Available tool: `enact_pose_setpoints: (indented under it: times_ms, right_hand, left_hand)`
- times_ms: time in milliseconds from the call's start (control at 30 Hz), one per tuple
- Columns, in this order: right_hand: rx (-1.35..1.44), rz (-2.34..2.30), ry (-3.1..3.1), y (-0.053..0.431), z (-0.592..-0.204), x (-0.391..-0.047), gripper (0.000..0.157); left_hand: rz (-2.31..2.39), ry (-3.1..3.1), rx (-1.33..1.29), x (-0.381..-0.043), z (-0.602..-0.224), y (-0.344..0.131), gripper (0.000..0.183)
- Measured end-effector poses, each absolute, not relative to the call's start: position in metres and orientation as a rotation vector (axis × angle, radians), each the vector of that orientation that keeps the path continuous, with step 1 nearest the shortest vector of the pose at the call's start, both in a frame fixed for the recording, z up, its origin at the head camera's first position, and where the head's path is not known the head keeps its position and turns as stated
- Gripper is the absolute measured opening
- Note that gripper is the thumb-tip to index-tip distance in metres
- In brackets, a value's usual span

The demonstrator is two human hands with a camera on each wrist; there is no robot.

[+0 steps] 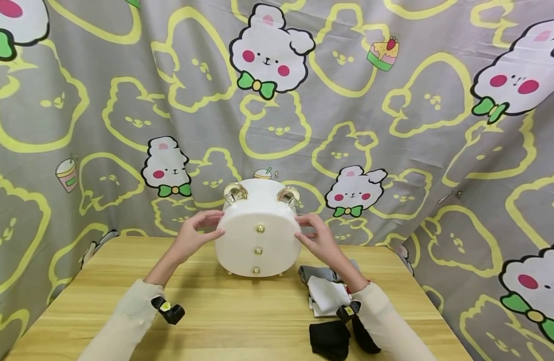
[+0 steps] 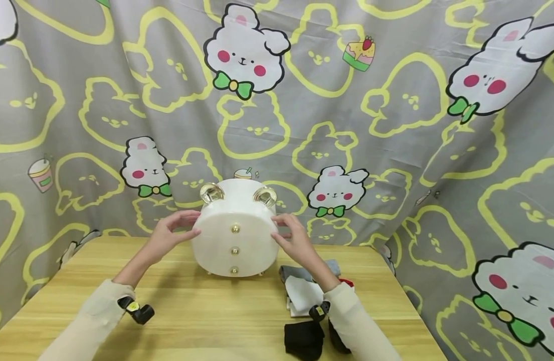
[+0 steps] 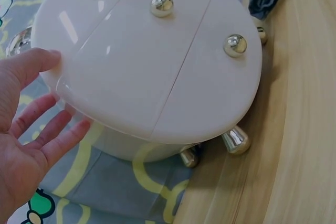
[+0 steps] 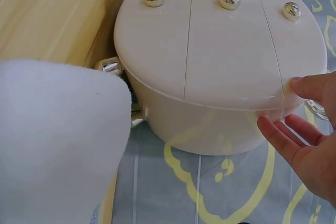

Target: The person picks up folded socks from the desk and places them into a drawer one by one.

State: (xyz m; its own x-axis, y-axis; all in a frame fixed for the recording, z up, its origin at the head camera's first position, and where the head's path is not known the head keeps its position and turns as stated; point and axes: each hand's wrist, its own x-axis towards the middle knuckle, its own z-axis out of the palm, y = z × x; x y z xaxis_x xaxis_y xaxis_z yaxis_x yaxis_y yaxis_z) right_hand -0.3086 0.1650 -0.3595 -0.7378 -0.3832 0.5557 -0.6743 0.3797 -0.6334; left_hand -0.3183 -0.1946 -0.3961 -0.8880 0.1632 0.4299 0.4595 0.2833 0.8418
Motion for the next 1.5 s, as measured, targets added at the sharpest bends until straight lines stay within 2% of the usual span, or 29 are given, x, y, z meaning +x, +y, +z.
enact_pose_setpoints:
  times_ms: [267,467,1000,1267,1500]
  right_hand:
    - [0.872,1.276,-2.357,0.171,-0.382,-0.331,0.038]
    - [0.918,1.288,-2.321,0.174,-0.384,-0.336,0.039]
    - [1.025,1.025,-2.346,0.165,-0.339,-0.326,0.024]
    - [0.932,1.333,-2.389,0.154,-0.32,-0.316,0.019]
    - [0.741,1.84,-2.493,0.144,-0.317,-0.305,0.028]
  left_hand:
    - [-1.641,-2.304,-0.568,-0.319,-0.396,-0.194,0.048]
    - [-1.63,-2.314,-0.559,-0.32,-0.395,-0.195,0.049]
    - [-1.75,-2.355,-0.423,-0.336,-0.366,-0.189,0.058]
    - [-1.846,-2.314,-0.319,-0.345,-0.342,-0.174,0.065]
    - [-1.848,-2.302,-0.274,-0.35,-0.333,-0.168,0.063]
